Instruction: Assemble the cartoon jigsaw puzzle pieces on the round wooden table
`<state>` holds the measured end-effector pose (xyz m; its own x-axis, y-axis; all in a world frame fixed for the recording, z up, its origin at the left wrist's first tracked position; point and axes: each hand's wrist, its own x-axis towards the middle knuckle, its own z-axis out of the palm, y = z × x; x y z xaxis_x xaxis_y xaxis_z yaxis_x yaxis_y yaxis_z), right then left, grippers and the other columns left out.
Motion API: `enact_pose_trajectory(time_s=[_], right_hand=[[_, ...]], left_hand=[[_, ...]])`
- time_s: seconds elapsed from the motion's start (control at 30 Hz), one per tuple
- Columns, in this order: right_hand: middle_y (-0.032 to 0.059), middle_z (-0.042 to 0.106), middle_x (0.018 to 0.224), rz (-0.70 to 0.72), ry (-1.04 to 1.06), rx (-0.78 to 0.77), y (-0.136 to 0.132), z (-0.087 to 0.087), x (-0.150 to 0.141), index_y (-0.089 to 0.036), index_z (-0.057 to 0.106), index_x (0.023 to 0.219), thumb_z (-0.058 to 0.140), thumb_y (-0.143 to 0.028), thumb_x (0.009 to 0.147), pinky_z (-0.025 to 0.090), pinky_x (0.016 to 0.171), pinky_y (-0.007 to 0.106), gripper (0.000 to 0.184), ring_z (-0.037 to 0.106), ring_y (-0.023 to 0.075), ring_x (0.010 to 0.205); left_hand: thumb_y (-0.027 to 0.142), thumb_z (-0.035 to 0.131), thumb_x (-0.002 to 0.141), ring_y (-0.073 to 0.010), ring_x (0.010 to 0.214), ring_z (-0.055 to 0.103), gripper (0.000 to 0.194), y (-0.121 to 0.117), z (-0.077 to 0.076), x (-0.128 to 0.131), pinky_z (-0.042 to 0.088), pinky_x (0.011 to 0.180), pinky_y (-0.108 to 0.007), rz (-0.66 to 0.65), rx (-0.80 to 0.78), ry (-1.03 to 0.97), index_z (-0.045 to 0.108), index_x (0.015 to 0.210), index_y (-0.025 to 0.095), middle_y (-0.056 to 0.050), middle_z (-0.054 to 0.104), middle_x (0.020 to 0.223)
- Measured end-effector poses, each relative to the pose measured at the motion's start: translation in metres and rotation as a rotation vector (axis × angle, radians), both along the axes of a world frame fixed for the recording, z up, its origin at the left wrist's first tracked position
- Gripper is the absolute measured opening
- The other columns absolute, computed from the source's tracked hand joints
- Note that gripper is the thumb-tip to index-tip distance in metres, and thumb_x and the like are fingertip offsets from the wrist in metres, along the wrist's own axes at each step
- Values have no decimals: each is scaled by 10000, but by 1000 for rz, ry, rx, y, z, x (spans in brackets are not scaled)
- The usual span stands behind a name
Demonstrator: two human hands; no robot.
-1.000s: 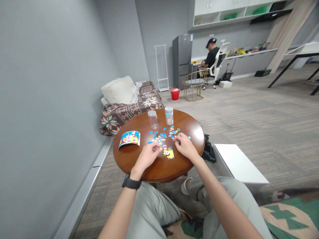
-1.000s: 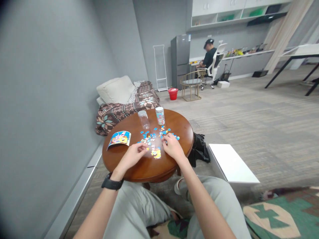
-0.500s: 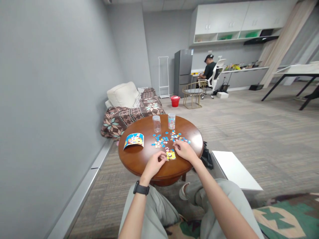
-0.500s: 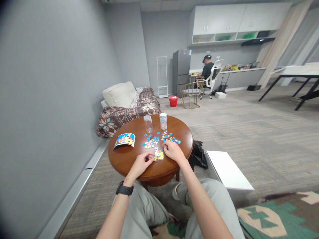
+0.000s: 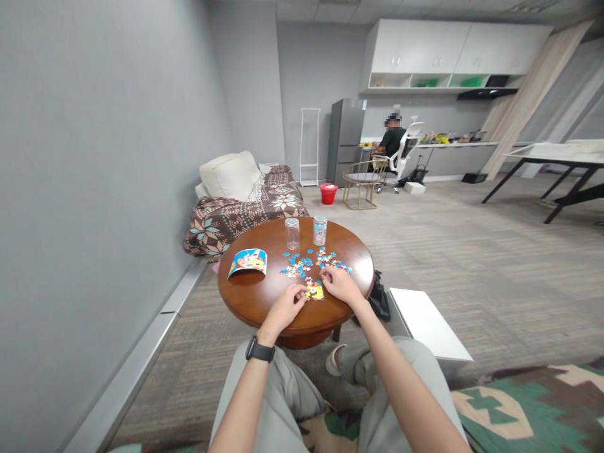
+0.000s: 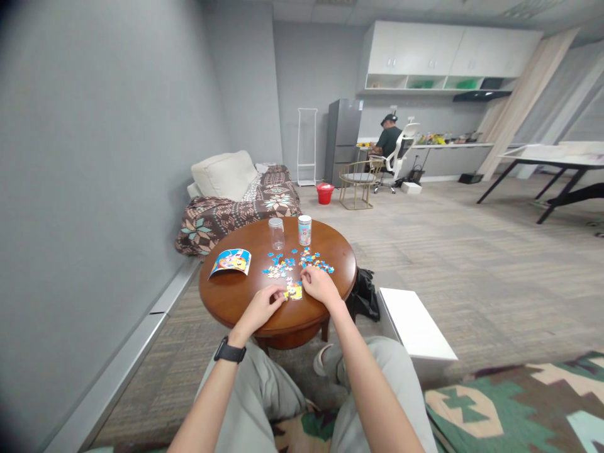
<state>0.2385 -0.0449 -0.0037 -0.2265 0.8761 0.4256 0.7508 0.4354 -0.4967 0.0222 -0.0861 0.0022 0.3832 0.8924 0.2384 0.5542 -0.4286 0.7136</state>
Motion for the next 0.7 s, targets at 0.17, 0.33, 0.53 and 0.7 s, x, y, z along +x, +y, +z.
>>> enact_pose_trajectory(time_s=[0.17,0.33,0.53,0.7], right_hand=[[52,715,858,90,-34,24,-1,1,0,-171,719,968,557,-153,885,494,816,296,183,656,179,805],[72,743,926,83,-3,2,0,0,0,-170,734,939,544,-113,871,502,859,313,210,676,193,871],[59,741,882,67,13,-24,0,1,0,-182,742,895,558,-149,888,507,823,303,187,675,184,825],[76,752,926,100,-25,-23,-2,5,0,-173,758,959,566,-143,874,507,855,322,212,681,201,881]], left_hand=[[191,548,893,-179,862,636,188,3,-3,0,510,859,-308,-1,18,19,674,1032,204,-43,672,950],[231,560,902,-200,886,643,191,2,-4,1,517,878,-339,23,30,59,690,1040,210,-56,660,972],[286,537,937,-208,917,649,275,-1,-3,2,508,910,-341,5,29,96,720,1130,215,-68,648,1018],[312,540,950,-222,961,631,269,-4,1,4,489,929,-346,24,83,182,731,1115,220,-72,634,1017]])
